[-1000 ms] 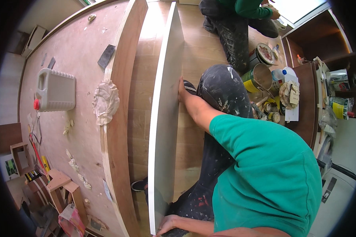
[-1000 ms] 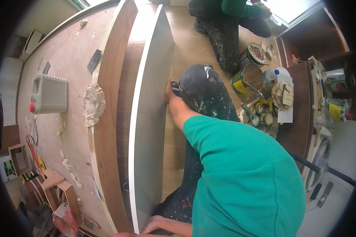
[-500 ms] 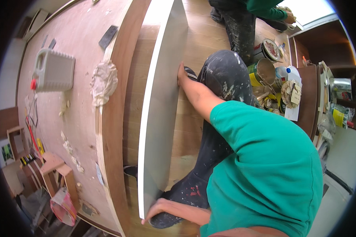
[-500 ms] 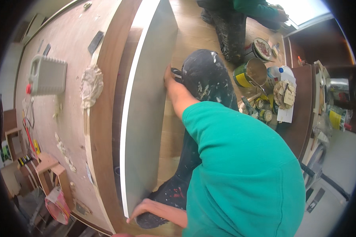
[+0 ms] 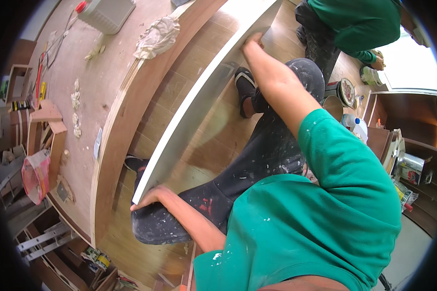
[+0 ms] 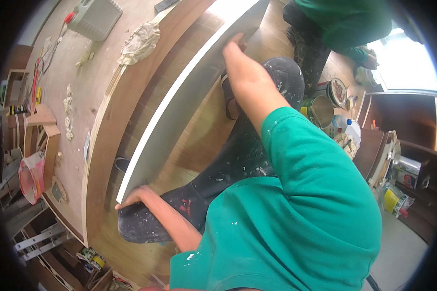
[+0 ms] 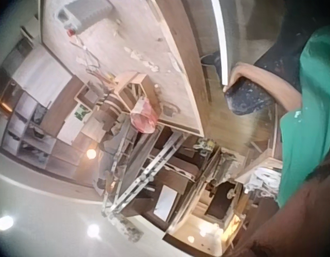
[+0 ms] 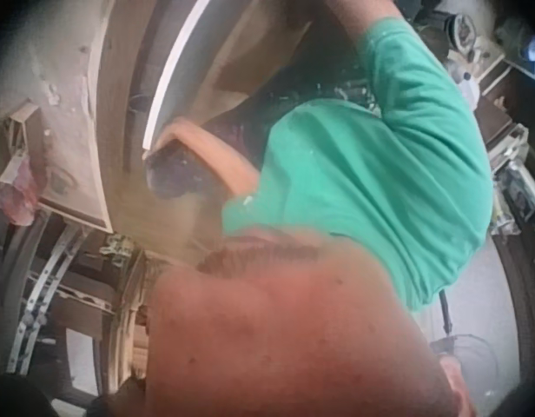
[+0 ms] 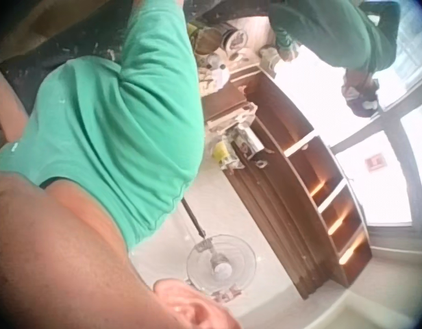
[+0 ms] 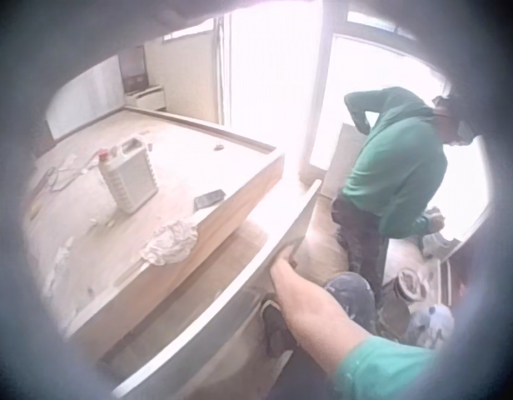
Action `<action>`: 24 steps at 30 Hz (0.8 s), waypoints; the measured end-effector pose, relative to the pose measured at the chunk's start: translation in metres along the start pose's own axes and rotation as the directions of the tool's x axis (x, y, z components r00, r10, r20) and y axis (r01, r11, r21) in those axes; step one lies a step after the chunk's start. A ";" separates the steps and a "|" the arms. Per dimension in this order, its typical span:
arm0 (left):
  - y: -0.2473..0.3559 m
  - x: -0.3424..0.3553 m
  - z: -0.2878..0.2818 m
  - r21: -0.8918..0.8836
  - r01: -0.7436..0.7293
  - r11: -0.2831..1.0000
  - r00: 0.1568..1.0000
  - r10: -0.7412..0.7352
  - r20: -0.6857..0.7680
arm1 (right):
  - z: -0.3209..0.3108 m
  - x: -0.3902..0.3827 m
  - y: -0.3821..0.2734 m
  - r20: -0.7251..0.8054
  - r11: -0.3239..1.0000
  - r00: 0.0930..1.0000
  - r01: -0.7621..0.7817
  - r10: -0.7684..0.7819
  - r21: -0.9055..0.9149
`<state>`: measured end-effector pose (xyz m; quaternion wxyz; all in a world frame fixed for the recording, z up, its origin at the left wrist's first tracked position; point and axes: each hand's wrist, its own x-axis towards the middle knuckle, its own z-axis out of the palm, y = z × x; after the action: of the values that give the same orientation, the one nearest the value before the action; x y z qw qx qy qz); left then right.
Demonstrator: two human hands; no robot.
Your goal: The person is sitting on the floor and applying a white strip of molding to the edge of a curved wooden structure. They use a cloth to wipe the surface and a scraper tool to smooth the strip into place.
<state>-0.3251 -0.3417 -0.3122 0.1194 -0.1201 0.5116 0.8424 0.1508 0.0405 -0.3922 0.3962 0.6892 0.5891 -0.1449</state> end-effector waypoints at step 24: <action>-0.064 0.075 -0.059 0.005 0.182 0.983 0.982 -0.181 -0.052 | -0.053 -0.130 -0.083 -0.559 0.760 0.710 0.617 -0.428 0.203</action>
<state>-0.3706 -0.3597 -0.4165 0.1832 -0.1871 0.5055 0.8222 0.0259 -0.0131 -0.3025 0.0387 0.5651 0.8026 -0.1871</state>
